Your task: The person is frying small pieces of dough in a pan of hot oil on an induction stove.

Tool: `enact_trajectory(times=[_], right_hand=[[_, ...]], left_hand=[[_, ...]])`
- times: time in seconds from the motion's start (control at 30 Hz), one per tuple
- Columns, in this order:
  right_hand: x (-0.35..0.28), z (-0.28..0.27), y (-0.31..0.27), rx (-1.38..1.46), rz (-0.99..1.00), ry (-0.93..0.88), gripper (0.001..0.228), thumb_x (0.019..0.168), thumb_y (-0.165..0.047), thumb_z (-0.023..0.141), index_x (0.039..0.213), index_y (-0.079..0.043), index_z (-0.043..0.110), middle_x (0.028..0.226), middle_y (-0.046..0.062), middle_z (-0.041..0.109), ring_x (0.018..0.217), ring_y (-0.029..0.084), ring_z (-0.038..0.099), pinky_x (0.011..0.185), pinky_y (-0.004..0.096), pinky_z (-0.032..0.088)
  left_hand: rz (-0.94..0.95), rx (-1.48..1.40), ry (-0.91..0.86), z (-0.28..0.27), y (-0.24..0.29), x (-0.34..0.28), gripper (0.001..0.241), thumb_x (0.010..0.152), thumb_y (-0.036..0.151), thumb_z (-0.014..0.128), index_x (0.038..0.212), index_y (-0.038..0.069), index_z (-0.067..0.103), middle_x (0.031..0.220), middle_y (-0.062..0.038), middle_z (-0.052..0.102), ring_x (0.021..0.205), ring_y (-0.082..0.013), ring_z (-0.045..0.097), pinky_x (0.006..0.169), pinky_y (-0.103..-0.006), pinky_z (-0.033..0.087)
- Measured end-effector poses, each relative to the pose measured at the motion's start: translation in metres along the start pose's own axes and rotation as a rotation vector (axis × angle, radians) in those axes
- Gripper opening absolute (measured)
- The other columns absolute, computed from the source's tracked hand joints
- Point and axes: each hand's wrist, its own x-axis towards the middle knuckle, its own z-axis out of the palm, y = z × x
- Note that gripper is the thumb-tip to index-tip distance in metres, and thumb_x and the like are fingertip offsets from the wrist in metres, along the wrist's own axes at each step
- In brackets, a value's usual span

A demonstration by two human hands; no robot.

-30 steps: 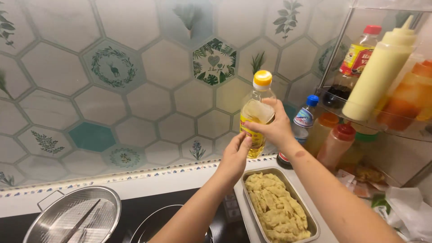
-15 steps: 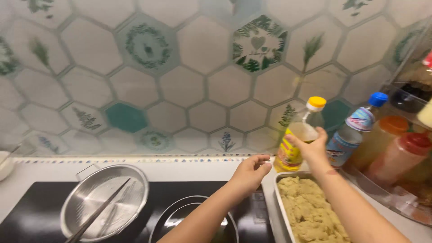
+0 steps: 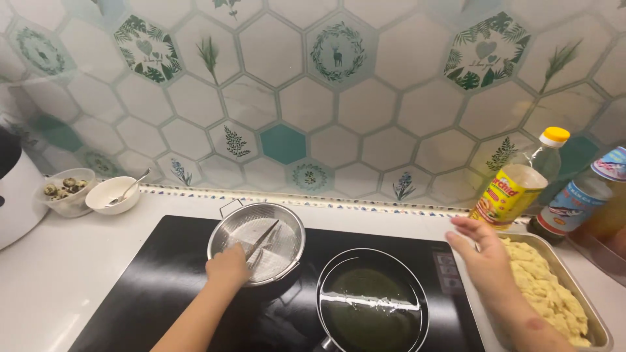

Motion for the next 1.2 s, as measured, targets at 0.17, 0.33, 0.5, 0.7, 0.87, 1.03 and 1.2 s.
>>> enact_trajectory(times=[0.17,0.33,0.5,0.7,0.87,1.03,1.2], right_hand=[[-0.048,0.046,-0.021,0.086,0.07,-0.087,0.031,0.091,-0.011,0.07,0.121,-0.004,0.067,0.115,0.006,0.069,0.106,0.012,0.063,0.095,0.029,0.049],[-0.106,0.076,-0.077,-0.072,-0.029,-0.255,0.038,0.088,-0.01,0.074,0.125,-0.007,0.066,0.107,0.006,0.069,0.095,0.013,0.065,0.086,0.03,0.054],[-0.138,0.102,-0.152,-0.231,-0.605,-0.356,0.061,0.084,-0.016,0.082,0.137,-0.007,0.053,0.109,0.007,0.061,0.095,0.015,0.062,0.081,0.028,0.053],[-0.13,0.062,-0.091,-0.153,-0.321,-0.177,0.023,0.098,-0.009,0.064,0.118,-0.006,0.076,0.084,0.003,0.067,0.071,0.011,0.063,0.063,0.023,0.052],[-0.125,0.017,-0.078,-0.058,-0.054,-0.033,0.028,0.1,-0.012,0.06,0.121,-0.002,0.075,0.077,0.007,0.069,0.068,0.012,0.061,0.062,0.026,0.051],[-0.124,0.001,-0.063,-0.067,0.061,-0.004,0.035,0.105,-0.022,0.053,0.124,-0.002,0.076,0.071,0.008,0.068,0.065,0.014,0.061,0.064,0.027,0.051],[-0.117,0.012,-0.064,-0.073,0.144,-0.027,0.044,0.107,-0.031,0.047,0.12,-0.002,0.077,0.07,0.01,0.071,0.065,0.015,0.063,0.064,0.029,0.053]], left_hand=[[0.128,-0.172,0.06,0.002,0.009,0.004,0.028,0.09,0.013,0.06,0.117,0.009,0.062,0.118,-0.018,0.07,0.111,-0.0363,0.068,0.093,-0.0483,0.055],[0.127,-1.318,-0.323,-0.075,0.082,-0.059,0.025,0.097,0.009,0.052,0.122,0.006,0.053,0.099,-0.023,0.068,0.082,-0.0355,0.072,0.079,-0.053,0.061],[0.326,-1.979,-0.984,-0.077,0.16,-0.133,0.025,0.1,0.017,0.055,0.12,0.002,0.051,0.112,-0.017,0.073,0.094,-0.0267,0.076,0.084,-0.0426,0.06],[0.323,-1.692,-0.686,-0.053,0.16,-0.149,0.046,0.097,0.038,0.065,0.128,0.006,0.052,0.106,-0.005,0.066,0.098,-0.0171,0.068,0.081,-0.0371,0.058],[0.088,-0.875,0.514,-0.001,0.025,-0.083,0.067,0.085,0.034,0.078,0.135,0.001,0.047,0.134,-0.022,0.045,0.126,-0.0345,0.045,0.108,-0.05,0.041],[-0.271,-0.599,0.509,0.036,-0.062,-0.026,0.085,0.077,0.034,0.085,0.137,-0.007,0.039,0.133,-0.031,0.041,0.12,-0.0458,0.048,0.091,-0.0546,0.05],[-0.342,-1.521,-0.07,0.081,-0.043,0.022,0.037,0.093,0.001,0.053,0.124,-0.018,0.059,0.106,-0.031,0.072,0.075,-0.0315,0.075,0.06,-0.0394,0.061]])
